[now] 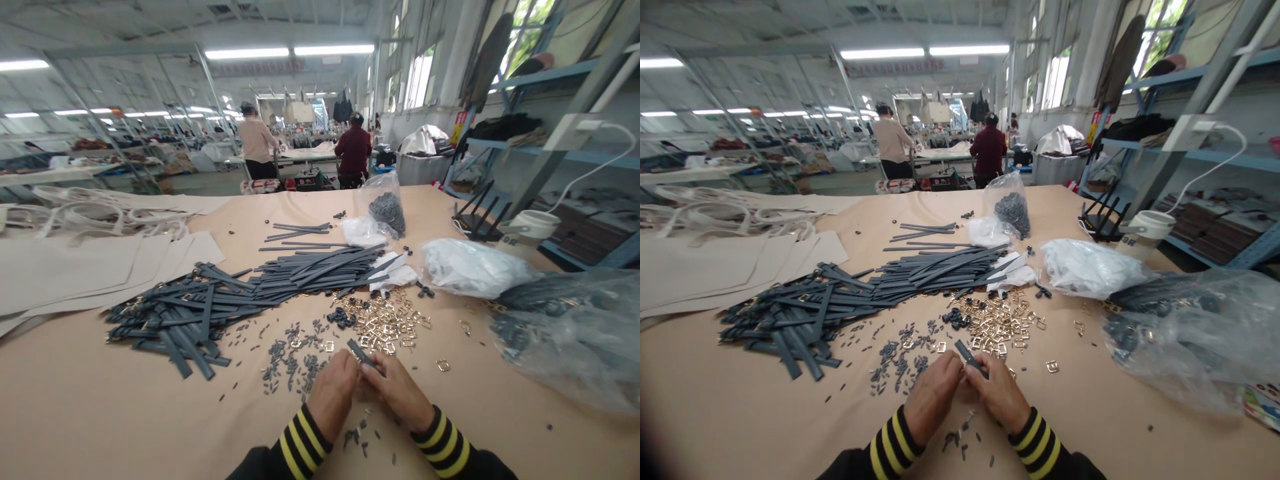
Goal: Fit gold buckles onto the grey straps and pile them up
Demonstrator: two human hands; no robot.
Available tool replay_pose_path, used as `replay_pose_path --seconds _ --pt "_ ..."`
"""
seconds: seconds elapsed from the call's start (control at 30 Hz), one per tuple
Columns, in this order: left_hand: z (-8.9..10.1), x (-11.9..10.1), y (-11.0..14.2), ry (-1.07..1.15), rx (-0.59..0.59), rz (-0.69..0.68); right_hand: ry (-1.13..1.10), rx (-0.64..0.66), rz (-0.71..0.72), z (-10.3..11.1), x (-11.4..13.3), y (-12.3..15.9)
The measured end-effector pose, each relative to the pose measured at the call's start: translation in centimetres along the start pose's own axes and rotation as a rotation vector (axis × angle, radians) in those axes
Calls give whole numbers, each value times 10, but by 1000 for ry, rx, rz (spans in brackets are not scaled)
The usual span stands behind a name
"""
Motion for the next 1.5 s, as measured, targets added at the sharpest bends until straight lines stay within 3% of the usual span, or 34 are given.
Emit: replay_pose_path --seconds 0.1,0.2,0.33,0.47,0.7,0.87,0.97,1.23,1.37,1.5 --pt "0 -16 2 204 -42 -49 -83 -18 -51 3 -8 -2" --pt "11 -16 4 403 -105 -52 -102 -2 -27 6 -9 -1" --pt "17 -6 4 597 -161 36 -108 48 33 4 -3 1" --pt "4 2 3 787 -96 142 -89 46 43 2 3 1" --pt "9 0 3 724 -96 108 103 37 117 6 11 4" --pt "18 3 3 903 -81 193 -69 -18 20 8 1 5" --pt "22 3 1 998 -62 241 -127 15 -7 3 -4 6" --pt "26 24 0 1131 -225 340 -290 166 5 -2 -6 12" --pt "15 27 3 1430 -163 434 -317 227 -20 -2 -7 15" --pt "1 15 8 1768 36 535 -322 271 -31 -2 -7 16"
Point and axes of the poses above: each hand's wrist, its own y-axis away from the middle knuckle, its own z-axis out of the back of the hand, x = y × z, the point moved 7 cm from there along -y, towards the middle knuckle, and after that the axes turned 2 degrees about -x, right-handed, at the moved point
